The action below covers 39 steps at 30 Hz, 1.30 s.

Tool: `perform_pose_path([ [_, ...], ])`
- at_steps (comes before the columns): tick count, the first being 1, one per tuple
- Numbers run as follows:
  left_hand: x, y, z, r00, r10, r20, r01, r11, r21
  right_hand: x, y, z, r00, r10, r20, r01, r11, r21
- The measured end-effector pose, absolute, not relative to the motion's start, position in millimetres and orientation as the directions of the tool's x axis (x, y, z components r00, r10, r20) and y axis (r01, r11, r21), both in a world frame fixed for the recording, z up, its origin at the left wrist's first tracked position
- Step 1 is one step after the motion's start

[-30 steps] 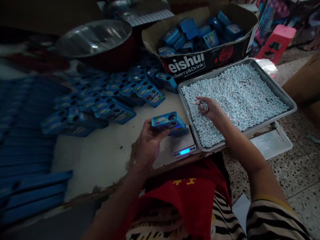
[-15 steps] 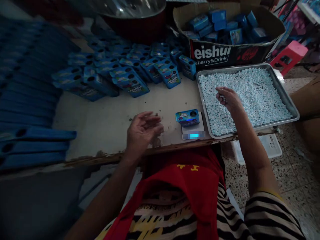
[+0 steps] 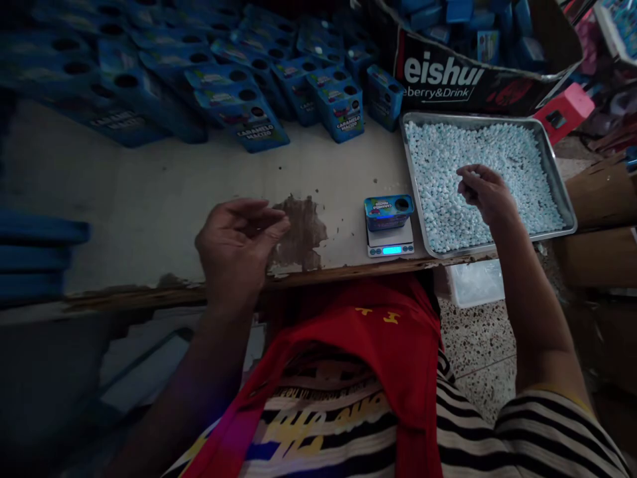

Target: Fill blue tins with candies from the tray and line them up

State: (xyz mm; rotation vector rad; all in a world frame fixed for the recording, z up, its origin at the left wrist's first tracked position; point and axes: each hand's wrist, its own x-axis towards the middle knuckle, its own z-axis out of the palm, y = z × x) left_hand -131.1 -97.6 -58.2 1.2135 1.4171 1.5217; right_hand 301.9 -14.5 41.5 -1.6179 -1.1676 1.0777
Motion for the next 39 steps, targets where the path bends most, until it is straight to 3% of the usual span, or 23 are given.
perform_pose_path([
  [5,-130,-95,-57,-0.256,0.950,0.178,0.101,-0.156,0.982,275,-26,58,0.111,0.933,-0.343,0.082,-0.353,-0.932],
  [10,-124,-94,-62,-0.204,0.967,0.150,0.059,-0.141,0.988,237,-38,81,-0.041,0.944,-0.327,0.269,-0.305,-0.913],
  [16,-126,-93,-69,-0.147,0.981,0.127,0.087,-0.115,0.990,211,-39,103,-0.203,0.939,-0.276,0.545,-0.126,-0.829],
  [21,-129,-91,-72,-0.122,0.989,0.086,0.088,-0.075,0.993,200,-37,113,-0.297,0.932,-0.207,0.760,0.100,-0.643],
  [32,-134,-94,-66,-0.118,0.993,0.014,0.191,0.009,0.981,185,-28,118,-0.479,0.860,-0.175,0.861,0.422,-0.283],
  [36,-137,-95,-55,-0.103,0.993,-0.053,0.239,0.076,0.968,181,-29,119,-0.467,0.870,-0.161,0.865,0.410,-0.289],
  [39,-140,-95,-55,-0.103,0.993,-0.058,0.225,0.080,0.971,189,-27,118,-0.414,0.908,-0.062,0.842,0.356,-0.406],
])
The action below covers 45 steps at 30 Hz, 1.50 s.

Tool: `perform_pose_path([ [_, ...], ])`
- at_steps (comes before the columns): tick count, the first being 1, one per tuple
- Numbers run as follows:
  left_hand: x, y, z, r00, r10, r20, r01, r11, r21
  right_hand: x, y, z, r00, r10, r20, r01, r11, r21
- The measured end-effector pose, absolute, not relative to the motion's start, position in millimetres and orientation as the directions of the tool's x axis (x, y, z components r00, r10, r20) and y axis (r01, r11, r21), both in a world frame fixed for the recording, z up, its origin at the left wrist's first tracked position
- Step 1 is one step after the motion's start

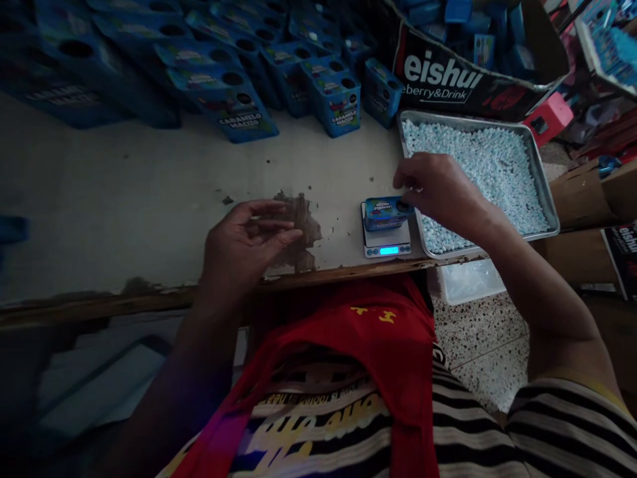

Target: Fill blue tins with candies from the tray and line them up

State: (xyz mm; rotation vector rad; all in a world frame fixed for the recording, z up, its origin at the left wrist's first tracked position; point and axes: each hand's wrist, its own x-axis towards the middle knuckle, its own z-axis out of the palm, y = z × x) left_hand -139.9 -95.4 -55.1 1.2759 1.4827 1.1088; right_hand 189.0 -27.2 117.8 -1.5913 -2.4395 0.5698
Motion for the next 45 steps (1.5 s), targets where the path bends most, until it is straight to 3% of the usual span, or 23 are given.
perform_pose_path([
  [4,-141,-94,-61,-0.093,0.994,-0.065,0.232,0.085,0.969,200,-25,107,-0.351,0.936,-0.037,0.751,0.258,-0.608],
  [7,-137,-91,-60,-0.073,0.995,-0.064,0.262,0.081,0.962,196,-30,102,-0.331,0.944,-0.001,0.732,0.255,-0.632],
  [13,-133,-90,-52,-0.034,0.999,-0.007,0.323,0.018,0.946,215,-37,113,-0.252,0.963,0.098,0.851,0.268,-0.452],
  [16,-136,-91,-52,-0.040,0.999,0.000,0.337,0.014,0.941,246,-36,98,-0.213,0.976,-0.052,0.935,0.187,-0.301],
  [19,-135,-90,-50,-0.045,0.999,0.019,0.353,-0.002,0.936,266,-40,64,-0.239,0.944,-0.228,0.965,0.205,-0.163],
  [22,-128,-87,-44,-0.044,0.998,0.055,0.355,-0.036,0.934,272,-43,36,-0.251,0.950,-0.185,0.966,0.235,-0.108],
  [25,-120,-83,-38,-0.014,0.997,0.069,0.342,-0.061,0.938,276,-41,33,-0.167,0.979,-0.117,0.974,0.145,-0.171],
  [31,-114,-80,-35,-0.008,0.999,0.049,0.364,-0.043,0.930,286,-40,63,0.002,0.996,-0.087,0.840,-0.049,-0.540],
  [33,-110,-79,-35,0.000,1.000,0.022,0.376,-0.020,0.927,283,-43,71,-0.007,0.996,-0.087,0.795,-0.047,-0.605],
  [40,-92,-76,-23,0.061,0.998,-0.012,0.422,-0.015,0.906,239,-48,102,-0.221,0.975,0.010,0.796,0.186,-0.575],
  [45,-91,-75,-21,0.060,0.998,-0.023,0.444,-0.006,0.896,205,-40,122,-0.394,0.918,-0.041,0.807,0.325,-0.492],
])
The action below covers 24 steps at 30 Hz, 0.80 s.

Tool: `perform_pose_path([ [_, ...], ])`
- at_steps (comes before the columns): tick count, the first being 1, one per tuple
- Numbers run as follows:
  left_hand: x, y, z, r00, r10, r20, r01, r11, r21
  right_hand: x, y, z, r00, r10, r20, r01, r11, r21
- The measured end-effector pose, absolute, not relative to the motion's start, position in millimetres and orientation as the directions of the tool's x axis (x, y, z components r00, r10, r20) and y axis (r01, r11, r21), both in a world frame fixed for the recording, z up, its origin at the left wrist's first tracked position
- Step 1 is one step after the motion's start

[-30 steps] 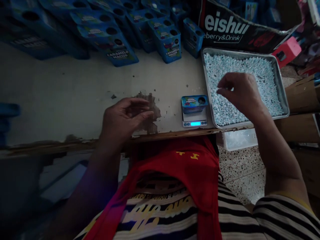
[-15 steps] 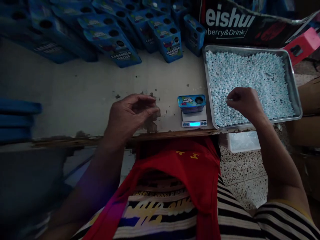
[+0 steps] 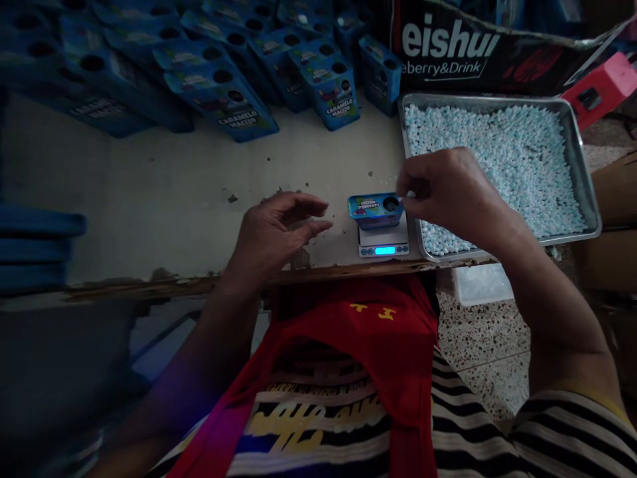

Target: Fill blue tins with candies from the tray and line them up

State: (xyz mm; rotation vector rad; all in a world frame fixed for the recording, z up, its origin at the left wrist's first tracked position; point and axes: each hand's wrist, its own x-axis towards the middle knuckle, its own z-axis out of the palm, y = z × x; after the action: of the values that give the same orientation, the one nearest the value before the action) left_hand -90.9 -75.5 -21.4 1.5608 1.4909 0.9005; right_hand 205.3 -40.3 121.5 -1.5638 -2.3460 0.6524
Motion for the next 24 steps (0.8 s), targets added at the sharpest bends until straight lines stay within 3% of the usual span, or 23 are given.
perform_pose_path([
  [3,-94,-77,-25,0.052,0.998,-0.035,0.436,0.009,0.900,194,-33,120,-0.431,0.898,-0.084,0.833,0.361,-0.419],
  [10,-104,-77,-33,0.048,0.998,-0.030,0.415,0.007,0.910,191,-27,109,-0.467,0.876,-0.122,0.817,0.374,-0.440],
  [13,-87,-73,-25,0.122,0.988,0.093,0.428,-0.137,0.894,199,-26,111,-0.424,0.900,-0.101,0.787,0.311,-0.533],
  [16,-48,-65,-5,0.334,0.910,0.245,0.481,-0.389,0.786,211,-13,108,-0.326,0.943,-0.070,0.685,0.185,-0.705],
  [20,-5,-50,21,0.593,0.794,0.132,0.597,-0.544,0.590,212,31,84,-0.190,0.974,-0.123,0.386,-0.041,-0.922],
  [22,-15,-41,29,0.599,0.796,0.086,0.632,-0.536,0.560,200,61,67,-0.155,0.981,-0.120,0.380,-0.053,-0.923],
  [24,-50,-27,34,0.525,0.842,0.121,0.662,-0.494,0.564,182,92,51,-0.152,0.988,-0.004,0.547,0.080,-0.834],
])
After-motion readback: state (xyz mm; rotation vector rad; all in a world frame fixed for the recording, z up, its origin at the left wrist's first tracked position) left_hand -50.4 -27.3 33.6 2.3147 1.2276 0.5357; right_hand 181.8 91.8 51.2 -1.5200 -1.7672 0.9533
